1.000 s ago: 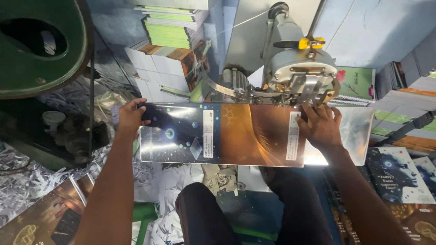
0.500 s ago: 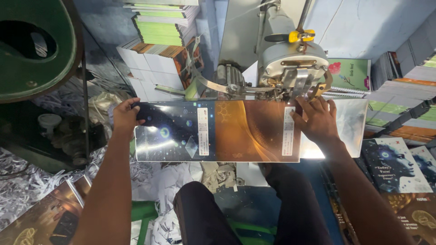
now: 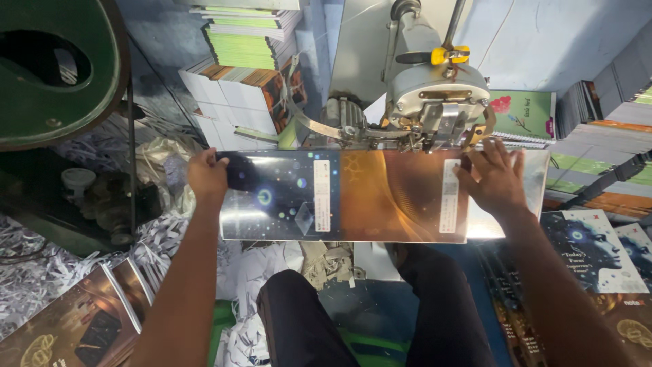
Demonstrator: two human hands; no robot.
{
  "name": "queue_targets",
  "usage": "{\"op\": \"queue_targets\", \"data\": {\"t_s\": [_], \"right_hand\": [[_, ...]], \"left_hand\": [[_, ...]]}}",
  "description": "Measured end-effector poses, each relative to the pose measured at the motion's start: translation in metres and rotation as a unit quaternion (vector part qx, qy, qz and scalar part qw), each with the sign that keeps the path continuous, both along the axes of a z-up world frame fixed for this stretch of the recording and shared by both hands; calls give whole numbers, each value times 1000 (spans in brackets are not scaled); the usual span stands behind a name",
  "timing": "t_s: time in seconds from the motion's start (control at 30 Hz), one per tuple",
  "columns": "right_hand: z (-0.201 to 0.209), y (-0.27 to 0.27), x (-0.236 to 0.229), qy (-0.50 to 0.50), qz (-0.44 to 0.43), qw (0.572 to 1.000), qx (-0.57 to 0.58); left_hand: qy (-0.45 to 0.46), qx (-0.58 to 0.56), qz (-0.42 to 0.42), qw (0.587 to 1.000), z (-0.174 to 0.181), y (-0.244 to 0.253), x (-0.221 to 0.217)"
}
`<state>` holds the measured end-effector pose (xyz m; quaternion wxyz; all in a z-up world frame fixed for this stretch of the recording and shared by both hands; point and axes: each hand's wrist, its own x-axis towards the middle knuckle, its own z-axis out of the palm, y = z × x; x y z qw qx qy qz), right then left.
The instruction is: The person places a book cover onto a binding machine, aligns it, and secures it with a screwdriver. They then remove the bound book and repeat the process with another cover.
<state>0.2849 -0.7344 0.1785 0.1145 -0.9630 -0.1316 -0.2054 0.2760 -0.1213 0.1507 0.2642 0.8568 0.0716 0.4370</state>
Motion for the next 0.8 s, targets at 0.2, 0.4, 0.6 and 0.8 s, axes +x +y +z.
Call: {"op": "queue_targets", "data": {"t_s": [0.2,0.4,0.6,0.8], "right_hand": [[2,-18,-5,-2,-15,1000,16],[4,-30,-1,20,-28,999,10],[4,-48,2,45,-31,998,16],[3,-50,-2,43,-36,998,37]], "left_hand": [[65,-32,29,997,18,-39,-21],[34,27,9,999,29,-55,-27],[89,15,9,996,28,-67,-21],[76,12,-9,997,29,-69,-18]]}}
